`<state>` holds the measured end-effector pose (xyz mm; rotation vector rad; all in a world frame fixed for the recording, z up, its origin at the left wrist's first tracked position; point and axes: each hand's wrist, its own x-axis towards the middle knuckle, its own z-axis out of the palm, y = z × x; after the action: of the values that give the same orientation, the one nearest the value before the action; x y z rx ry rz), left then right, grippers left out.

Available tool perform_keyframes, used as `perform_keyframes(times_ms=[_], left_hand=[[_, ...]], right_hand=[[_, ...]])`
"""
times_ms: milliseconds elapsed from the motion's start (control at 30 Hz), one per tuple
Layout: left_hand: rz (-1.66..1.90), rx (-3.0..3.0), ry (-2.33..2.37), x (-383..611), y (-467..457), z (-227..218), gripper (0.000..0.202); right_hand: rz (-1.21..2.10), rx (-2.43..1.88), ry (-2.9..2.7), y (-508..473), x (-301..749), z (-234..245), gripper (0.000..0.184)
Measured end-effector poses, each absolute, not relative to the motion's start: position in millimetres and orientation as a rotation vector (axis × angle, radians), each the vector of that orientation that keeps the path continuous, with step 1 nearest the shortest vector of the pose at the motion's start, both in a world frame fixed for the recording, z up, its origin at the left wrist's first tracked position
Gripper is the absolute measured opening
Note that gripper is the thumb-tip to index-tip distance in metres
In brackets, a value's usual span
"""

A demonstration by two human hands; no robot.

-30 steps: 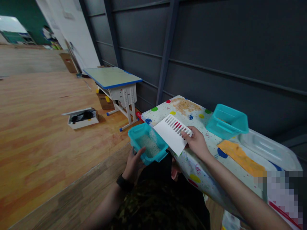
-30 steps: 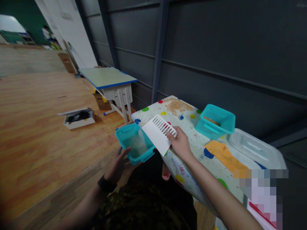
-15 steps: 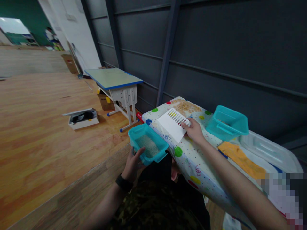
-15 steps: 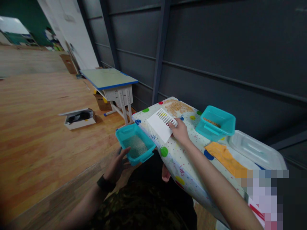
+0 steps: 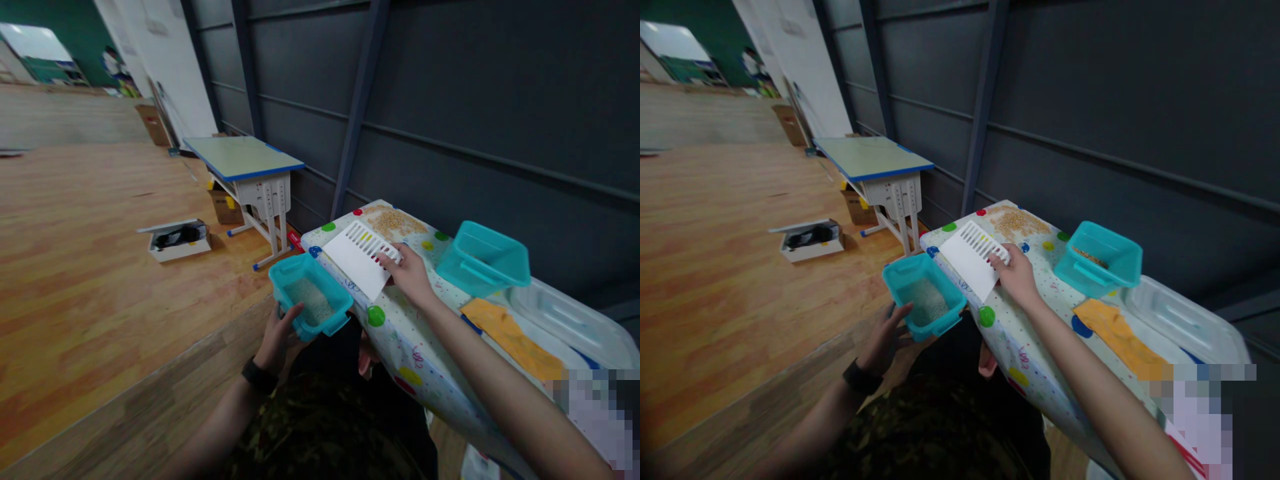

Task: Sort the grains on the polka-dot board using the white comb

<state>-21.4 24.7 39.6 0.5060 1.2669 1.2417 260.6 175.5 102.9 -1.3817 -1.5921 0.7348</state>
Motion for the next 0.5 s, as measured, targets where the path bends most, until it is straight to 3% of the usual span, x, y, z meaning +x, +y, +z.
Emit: perform_keyframes(times_ms=[200,500], left_hand=[[1.255,0.478,1.344,-26,25,49,0.068],[1.277,0.471,1.32,-33,27,53,0.071]], right_hand=[[0.607,-1.373,-1.613,216,248,104,0.043],[0.795,-1.367,-1.697,193,242,102,0.047]])
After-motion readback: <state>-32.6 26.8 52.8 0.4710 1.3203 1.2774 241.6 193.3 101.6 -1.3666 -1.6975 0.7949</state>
